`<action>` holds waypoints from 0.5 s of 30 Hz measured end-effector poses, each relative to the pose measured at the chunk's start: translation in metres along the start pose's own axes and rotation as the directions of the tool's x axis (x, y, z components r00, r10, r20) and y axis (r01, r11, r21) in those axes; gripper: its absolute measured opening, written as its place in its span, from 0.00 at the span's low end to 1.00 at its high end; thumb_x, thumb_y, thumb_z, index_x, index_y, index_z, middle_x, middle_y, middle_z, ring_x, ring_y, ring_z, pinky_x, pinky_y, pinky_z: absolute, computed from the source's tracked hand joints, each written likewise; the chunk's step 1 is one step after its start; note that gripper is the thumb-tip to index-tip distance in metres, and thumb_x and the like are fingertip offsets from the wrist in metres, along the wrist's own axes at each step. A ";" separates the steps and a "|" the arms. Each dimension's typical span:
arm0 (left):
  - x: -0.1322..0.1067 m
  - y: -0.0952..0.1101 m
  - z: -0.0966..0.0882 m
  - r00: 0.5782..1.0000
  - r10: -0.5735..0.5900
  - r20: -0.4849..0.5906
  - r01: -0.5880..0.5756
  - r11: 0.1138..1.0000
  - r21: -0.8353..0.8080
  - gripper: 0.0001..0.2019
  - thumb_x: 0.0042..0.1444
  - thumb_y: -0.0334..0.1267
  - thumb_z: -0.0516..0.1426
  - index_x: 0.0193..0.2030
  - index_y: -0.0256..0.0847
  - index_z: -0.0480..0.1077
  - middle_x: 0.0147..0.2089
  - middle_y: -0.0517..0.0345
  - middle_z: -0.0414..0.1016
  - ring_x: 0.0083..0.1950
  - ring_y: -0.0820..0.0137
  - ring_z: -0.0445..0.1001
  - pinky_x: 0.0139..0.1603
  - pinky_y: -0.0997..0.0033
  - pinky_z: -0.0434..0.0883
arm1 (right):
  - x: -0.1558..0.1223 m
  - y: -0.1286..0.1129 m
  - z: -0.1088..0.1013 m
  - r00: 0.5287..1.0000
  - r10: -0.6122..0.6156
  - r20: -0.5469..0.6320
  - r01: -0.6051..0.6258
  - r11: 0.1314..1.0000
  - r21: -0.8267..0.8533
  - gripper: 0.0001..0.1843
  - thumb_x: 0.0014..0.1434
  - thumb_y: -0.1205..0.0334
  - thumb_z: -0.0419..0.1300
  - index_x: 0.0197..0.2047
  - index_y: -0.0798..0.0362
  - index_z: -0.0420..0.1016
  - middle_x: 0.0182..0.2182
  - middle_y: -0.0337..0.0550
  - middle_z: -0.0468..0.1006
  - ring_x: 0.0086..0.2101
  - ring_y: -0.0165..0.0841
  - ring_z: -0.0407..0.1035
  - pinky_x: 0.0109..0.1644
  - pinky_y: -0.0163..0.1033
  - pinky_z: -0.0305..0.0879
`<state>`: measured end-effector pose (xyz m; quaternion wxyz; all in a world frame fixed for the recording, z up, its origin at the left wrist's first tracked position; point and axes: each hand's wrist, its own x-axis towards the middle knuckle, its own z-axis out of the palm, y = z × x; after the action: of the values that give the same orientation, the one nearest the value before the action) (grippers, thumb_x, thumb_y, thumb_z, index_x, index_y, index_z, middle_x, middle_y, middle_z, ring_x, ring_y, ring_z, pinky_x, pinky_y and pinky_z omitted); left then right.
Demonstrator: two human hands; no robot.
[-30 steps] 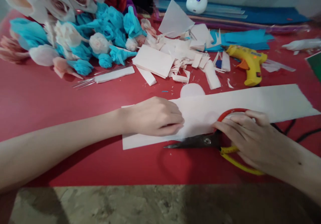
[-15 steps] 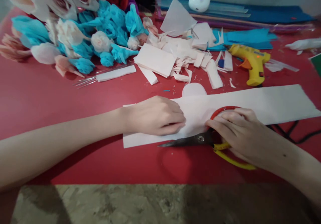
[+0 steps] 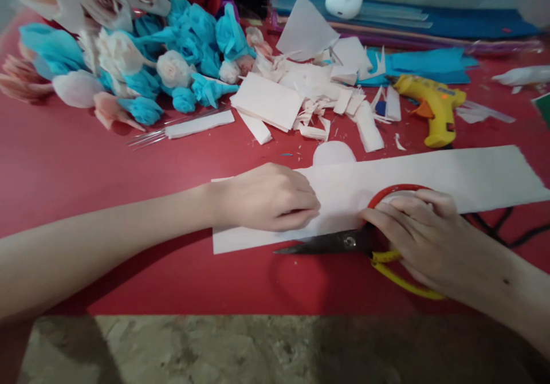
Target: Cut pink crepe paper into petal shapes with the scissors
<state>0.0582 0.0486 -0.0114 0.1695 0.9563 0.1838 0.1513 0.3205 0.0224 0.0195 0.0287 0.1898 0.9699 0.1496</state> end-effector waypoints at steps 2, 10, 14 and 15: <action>0.000 0.000 0.000 1.000 -0.008 0.003 0.008 1.000 -0.010 0.13 0.62 0.34 0.47 0.31 0.37 0.69 0.29 0.57 0.73 0.32 0.72 0.69 0.32 0.70 0.61 | 0.001 -0.002 0.002 1.000 0.009 -0.015 -0.009 1.000 -0.001 0.21 0.53 0.77 0.43 0.49 0.64 0.64 0.36 0.52 0.73 0.37 0.41 0.62 0.43 0.47 0.54; 0.001 -0.001 -0.001 1.000 -0.013 0.002 0.013 1.000 -0.014 0.13 0.63 0.34 0.47 0.31 0.35 0.69 0.29 0.56 0.73 0.32 0.71 0.69 0.32 0.70 0.61 | 0.012 -0.006 0.004 1.000 -0.005 0.004 0.005 1.000 0.027 0.20 0.51 0.77 0.45 0.48 0.65 0.65 0.37 0.51 0.72 0.36 0.41 0.63 0.41 0.47 0.55; 0.000 -0.001 -0.001 1.000 -0.012 0.015 0.012 1.000 -0.008 0.14 0.63 0.34 0.46 0.32 0.35 0.69 0.30 0.55 0.73 0.33 0.71 0.69 0.34 0.70 0.62 | 0.017 -0.008 0.006 1.000 -0.012 -0.017 0.013 0.999 0.033 0.18 0.54 0.77 0.44 0.47 0.64 0.66 0.35 0.49 0.73 0.36 0.39 0.63 0.41 0.46 0.56; 0.000 -0.001 -0.001 1.000 -0.012 0.013 0.012 1.000 -0.006 0.14 0.63 0.34 0.46 0.32 0.35 0.69 0.30 0.55 0.73 0.33 0.71 0.69 0.34 0.70 0.62 | 0.018 -0.008 0.006 0.999 -0.004 -0.035 0.005 0.999 0.039 0.18 0.55 0.77 0.44 0.46 0.63 0.67 0.34 0.48 0.73 0.36 0.38 0.63 0.41 0.45 0.56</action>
<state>0.0577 0.0495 -0.0106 0.1743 0.9557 0.1879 0.1444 0.3015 0.0237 0.0118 0.0085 0.1856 0.9734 0.1340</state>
